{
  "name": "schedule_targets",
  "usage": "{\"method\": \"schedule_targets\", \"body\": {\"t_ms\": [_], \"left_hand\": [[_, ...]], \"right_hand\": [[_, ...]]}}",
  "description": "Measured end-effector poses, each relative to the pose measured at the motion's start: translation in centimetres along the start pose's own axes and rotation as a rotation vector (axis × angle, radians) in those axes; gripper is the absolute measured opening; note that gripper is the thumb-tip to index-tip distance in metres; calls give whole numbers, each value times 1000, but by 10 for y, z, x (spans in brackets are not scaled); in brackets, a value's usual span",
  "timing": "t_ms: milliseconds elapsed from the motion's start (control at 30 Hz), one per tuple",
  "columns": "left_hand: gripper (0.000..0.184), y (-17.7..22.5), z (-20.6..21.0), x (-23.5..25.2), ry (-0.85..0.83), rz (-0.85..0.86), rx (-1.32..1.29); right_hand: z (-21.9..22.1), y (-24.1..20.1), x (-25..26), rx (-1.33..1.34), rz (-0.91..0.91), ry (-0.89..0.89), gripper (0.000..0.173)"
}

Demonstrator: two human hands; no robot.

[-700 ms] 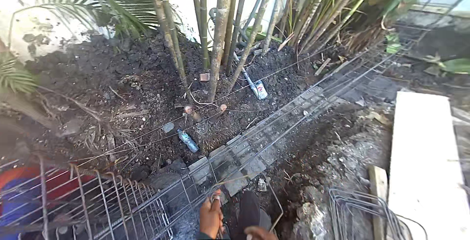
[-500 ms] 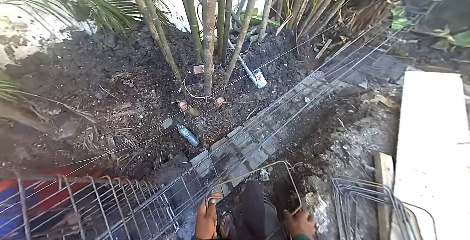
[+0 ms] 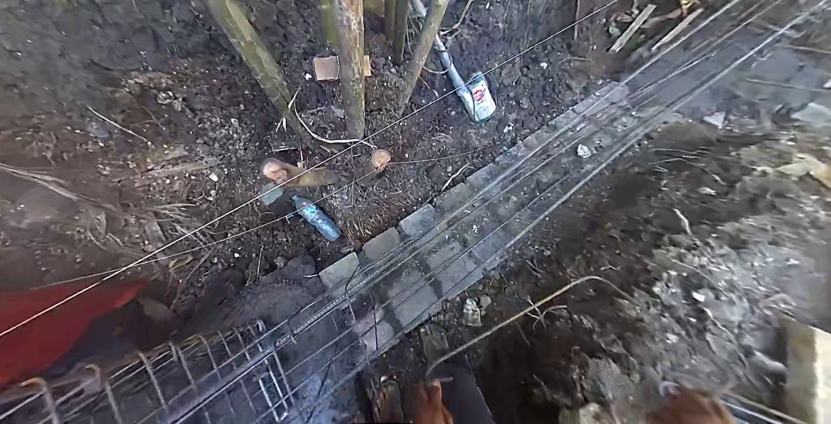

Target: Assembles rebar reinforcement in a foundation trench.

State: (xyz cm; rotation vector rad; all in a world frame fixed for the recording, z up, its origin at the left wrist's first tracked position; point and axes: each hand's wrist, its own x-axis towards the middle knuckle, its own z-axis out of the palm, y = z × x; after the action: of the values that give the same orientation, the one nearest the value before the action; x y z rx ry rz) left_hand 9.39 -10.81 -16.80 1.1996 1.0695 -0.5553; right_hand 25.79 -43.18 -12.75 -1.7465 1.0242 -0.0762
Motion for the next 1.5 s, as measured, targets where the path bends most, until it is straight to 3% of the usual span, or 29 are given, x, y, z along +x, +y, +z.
{"method": "schedule_targets", "body": {"t_ms": [33,100,133,167,200,300,333,367,467,533,600,667,733,900,1067,1200,1333,1433,1500], "left_hand": [[51,4,14,23,8,-62,-3],[51,16,34,70,24,-176,28],[51,20,41,94,28,-209,87],[51,21,46,118,22,-241,145],[51,18,50,144,13,-254,190],[52,-24,64,238,58,-198,206],[50,-36,68,262,77,-166,209],[47,-38,69,277,80,-135,228],[45,-46,72,316,41,-40,305],[45,-67,80,355,110,18,243],[47,-76,82,382,103,17,238],[53,-83,81,403,36,-23,241],[58,-87,80,425,10,-33,188],[46,-111,82,481,94,36,-62],[38,-93,80,458,17,-78,-195],[38,-114,88,476,140,-63,-181],[34,-135,93,481,330,9,-51],[41,-136,90,491,442,108,32],[40,-143,90,498,482,137,23]], "right_hand": [[7,-19,4,81,-52,-39,29],[27,-57,-12,148,-155,-289,29],[50,-90,-40,3,-126,-393,27],[113,-135,-91,-288,96,-95,23],[138,-153,-108,-388,164,-252,23],[174,-95,-65,-130,-153,-1099,31],[198,-94,-84,-190,-40,-966,26],[225,-99,-111,-257,77,-725,21],[264,-75,-105,-365,240,-474,23],[262,18,-23,-220,1,-187,26],[200,143,145,8,-413,-450,34],[217,188,203,-53,-273,83,40],[250,203,225,-29,-178,260,41],[297,238,245,39,-206,331,42],[304,264,257,1,-183,303,42],[311,310,278,12,-150,268,48],[314,333,270,-204,-35,159,58],[322,320,237,-459,-276,81,71],[339,310,207,-643,-569,-70,59]]}}
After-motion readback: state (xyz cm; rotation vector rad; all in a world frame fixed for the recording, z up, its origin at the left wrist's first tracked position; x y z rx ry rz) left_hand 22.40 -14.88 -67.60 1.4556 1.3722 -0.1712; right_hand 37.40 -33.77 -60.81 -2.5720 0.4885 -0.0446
